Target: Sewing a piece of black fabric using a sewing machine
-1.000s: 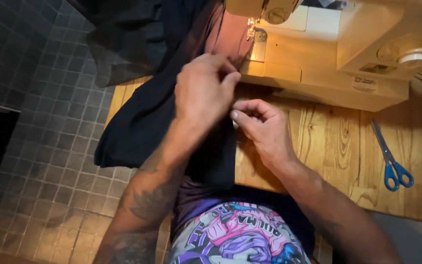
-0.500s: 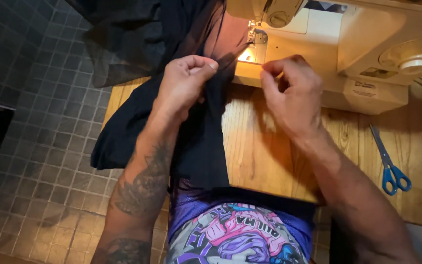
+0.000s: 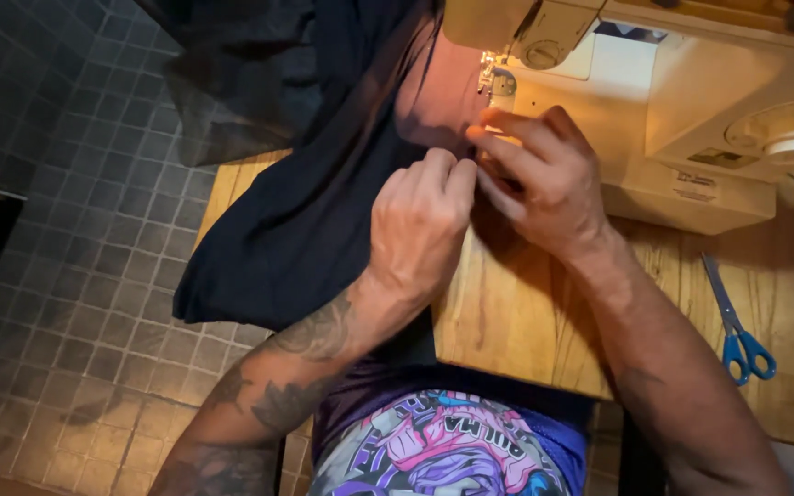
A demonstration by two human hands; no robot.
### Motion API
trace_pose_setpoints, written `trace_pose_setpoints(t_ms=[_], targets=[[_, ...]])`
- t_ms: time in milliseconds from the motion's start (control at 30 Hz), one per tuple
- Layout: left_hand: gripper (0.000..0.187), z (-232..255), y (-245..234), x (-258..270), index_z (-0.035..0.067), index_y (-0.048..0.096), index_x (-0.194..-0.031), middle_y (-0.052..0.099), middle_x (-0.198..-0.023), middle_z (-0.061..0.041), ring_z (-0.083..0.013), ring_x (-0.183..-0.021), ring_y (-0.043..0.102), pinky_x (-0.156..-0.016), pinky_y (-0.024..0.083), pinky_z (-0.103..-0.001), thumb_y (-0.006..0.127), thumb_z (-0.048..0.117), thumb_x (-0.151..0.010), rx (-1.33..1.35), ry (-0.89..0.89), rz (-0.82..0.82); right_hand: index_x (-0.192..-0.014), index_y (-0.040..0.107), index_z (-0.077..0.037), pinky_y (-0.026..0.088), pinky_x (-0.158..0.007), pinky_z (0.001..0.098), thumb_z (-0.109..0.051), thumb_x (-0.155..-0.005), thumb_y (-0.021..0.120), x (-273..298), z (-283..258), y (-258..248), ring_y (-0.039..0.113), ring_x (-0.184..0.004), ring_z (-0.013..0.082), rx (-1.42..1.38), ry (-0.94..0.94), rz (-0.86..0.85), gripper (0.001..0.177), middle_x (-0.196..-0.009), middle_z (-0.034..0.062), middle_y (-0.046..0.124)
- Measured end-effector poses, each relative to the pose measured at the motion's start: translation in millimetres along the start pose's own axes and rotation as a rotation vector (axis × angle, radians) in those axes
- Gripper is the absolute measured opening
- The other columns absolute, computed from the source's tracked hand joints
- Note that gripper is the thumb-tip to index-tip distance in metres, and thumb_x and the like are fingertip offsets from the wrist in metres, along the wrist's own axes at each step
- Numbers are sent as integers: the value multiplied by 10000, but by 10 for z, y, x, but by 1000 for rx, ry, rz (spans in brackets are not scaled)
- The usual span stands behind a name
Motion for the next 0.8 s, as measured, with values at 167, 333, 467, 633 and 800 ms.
trace_pose_setpoints(t_ms=[167, 333, 467, 633, 800], targets=[[103, 58, -15, -2, 113, 555, -846, 514, -793, -79, -292, -656, 509, -607, 391, -439, 600, 44, -908, 98, 36, -32, -1183, 760, 41, 463, -760, 414, -127, -1057, 611, 93, -11, 52, 510, -791, 321, -3, -42, 38, 258, -1253, 191, 740], [67, -182, 143, -201, 119, 656, -855, 633, -776, -111, -351, -713, 596, -624, 447, -506, 688, 174, -835, 369, 6, -167, -1108, 801, 26, 481, -746, 425, -175, -1100, 564, 133, 14, 46, 506, -812, 350, 47, -27, 103, 311, -1185, 160, 770], [106, -616, 291, -529, 65, 634, -941, 647, -1016, -110, -345, -1080, 532, -835, 408, -480, 660, 156, -893, 417, 99, -48, -1069, 792, -35, 469, -808, 431, -24, -928, 800, 119, 0, 52, 581, -860, 335, 91, -22, 85, 142, -1130, 80, 782], [630, -852, 969, -573, 215, 388, -1578, 485, -1603, -109, -286, -1548, 303, -1218, 145, -606, 605, 305, -994, 455, 53, -399, -1019, 782, -65, 482, -914, 381, 3, -942, 805, 92, -30, 33, 690, -1017, 305, 113, -41, 87, 105, -1077, 76, 781], [644, -896, 1027, -682, 204, 594, -1445, 436, -1613, -99, -260, -1557, 230, -1184, -81, -674, 572, 137, -805, 627, 145, -400, -1014, 775, -57, 469, -889, 376, -22, -960, 780, 37, -60, -4, 694, -989, 303, 99, -42, 83, 65, -1090, 83, 781]])
Point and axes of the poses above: each hand's wrist, its own x-axis away from the middle knuckle, its own y-axis out of the palm, z = x × y, the point moved 10 cm from there along -x, towards the middle knuckle
